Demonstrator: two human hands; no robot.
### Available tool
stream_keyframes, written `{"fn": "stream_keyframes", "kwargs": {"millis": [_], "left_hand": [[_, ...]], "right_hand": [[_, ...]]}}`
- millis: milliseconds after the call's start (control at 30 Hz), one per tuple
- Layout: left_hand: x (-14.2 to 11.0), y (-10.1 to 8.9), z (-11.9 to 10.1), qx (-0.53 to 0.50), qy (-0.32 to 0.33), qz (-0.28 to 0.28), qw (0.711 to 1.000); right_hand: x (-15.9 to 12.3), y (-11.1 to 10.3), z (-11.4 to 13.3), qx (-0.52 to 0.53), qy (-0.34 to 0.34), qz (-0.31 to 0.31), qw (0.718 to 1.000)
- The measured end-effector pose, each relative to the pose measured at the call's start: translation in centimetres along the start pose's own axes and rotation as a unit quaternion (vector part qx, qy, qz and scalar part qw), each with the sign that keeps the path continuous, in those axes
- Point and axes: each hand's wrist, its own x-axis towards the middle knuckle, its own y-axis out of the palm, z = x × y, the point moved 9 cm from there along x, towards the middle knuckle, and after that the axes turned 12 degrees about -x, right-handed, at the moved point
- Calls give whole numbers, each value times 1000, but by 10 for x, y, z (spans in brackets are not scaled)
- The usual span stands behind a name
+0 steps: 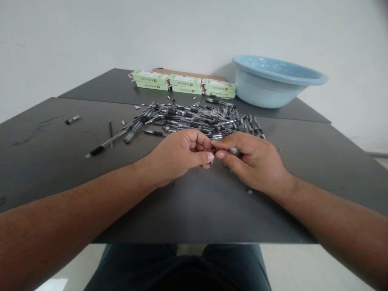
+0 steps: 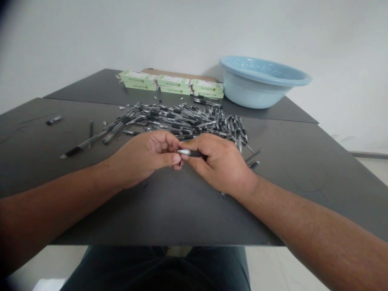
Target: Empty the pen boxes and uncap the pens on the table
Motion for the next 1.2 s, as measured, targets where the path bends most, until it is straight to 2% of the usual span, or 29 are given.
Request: {"fn": "stream_keyframes", "kwargs": {"millis": [100, 233, 500, 700, 933, 1200], "left_hand": [[1, -4, -4, 3, 25, -5, 1000], [3, -9, -12, -2, 66, -7, 998], [4, -13, -13, 15, 74, -31, 997], [3, -17, -11, 13, 67, -52, 996], [5, -21, -8, 34, 83, -50, 995], [5, -22, -6, 46, 82, -56, 994]], "right_hand": [[-1, 2, -2, -7, 3, 3, 1000], [-7, 7, -6, 9, 40, 9, 999], [-8, 6, -18, 11, 99, 5, 995], [-7, 10, -19, 27, 91, 21, 995], [-5, 13, -16, -3, 96, 52, 994], [-4, 13, -21, -2, 95, 30, 995]]}}
